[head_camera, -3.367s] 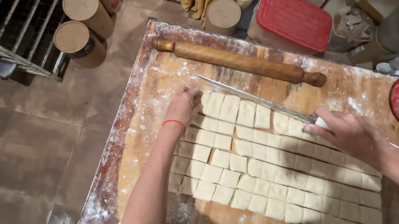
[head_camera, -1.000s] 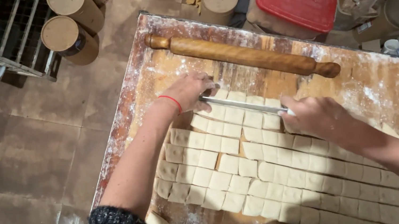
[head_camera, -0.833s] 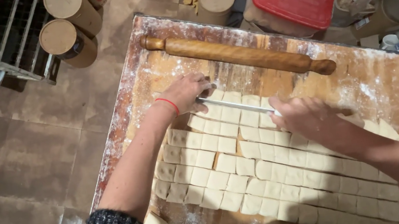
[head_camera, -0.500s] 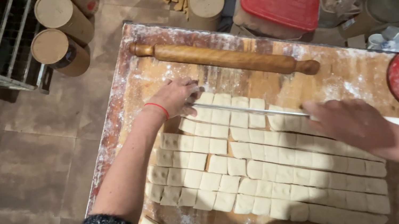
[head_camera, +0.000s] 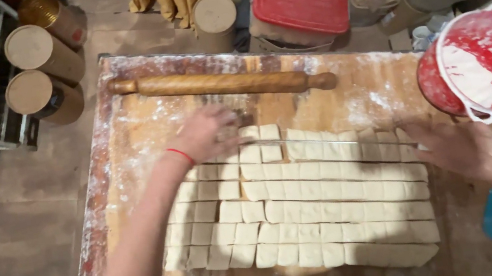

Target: Cutting dough into squares and marking them with a fork.

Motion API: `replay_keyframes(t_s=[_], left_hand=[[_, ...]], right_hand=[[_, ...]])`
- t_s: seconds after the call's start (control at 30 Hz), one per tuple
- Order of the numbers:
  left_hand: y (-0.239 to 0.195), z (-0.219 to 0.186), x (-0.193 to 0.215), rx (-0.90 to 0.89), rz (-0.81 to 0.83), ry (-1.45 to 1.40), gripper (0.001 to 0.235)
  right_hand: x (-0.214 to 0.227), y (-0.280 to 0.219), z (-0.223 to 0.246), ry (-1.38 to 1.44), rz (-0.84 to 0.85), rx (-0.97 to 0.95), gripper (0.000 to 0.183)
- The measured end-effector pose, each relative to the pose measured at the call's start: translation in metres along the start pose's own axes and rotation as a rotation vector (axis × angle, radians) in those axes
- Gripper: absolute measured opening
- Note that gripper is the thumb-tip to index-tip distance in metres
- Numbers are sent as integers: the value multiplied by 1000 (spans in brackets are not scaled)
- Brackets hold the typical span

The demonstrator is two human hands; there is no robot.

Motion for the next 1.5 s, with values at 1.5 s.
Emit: replay_keyframes(t_s=[1.5], left_hand=[[92,-182,-112,353,403,-4,38]], right_hand=[[-118,28,-16,1059,77,-103,43]])
Point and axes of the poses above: each hand's wrist, its own y-axis towards the middle knuckle, its own x-axis out of the back of the hand, z = x × y, the point moved 10 cm from there along y, towards the middle knuckle, and after that the axes turned 4 degrees about x, right-handed, at the moved point
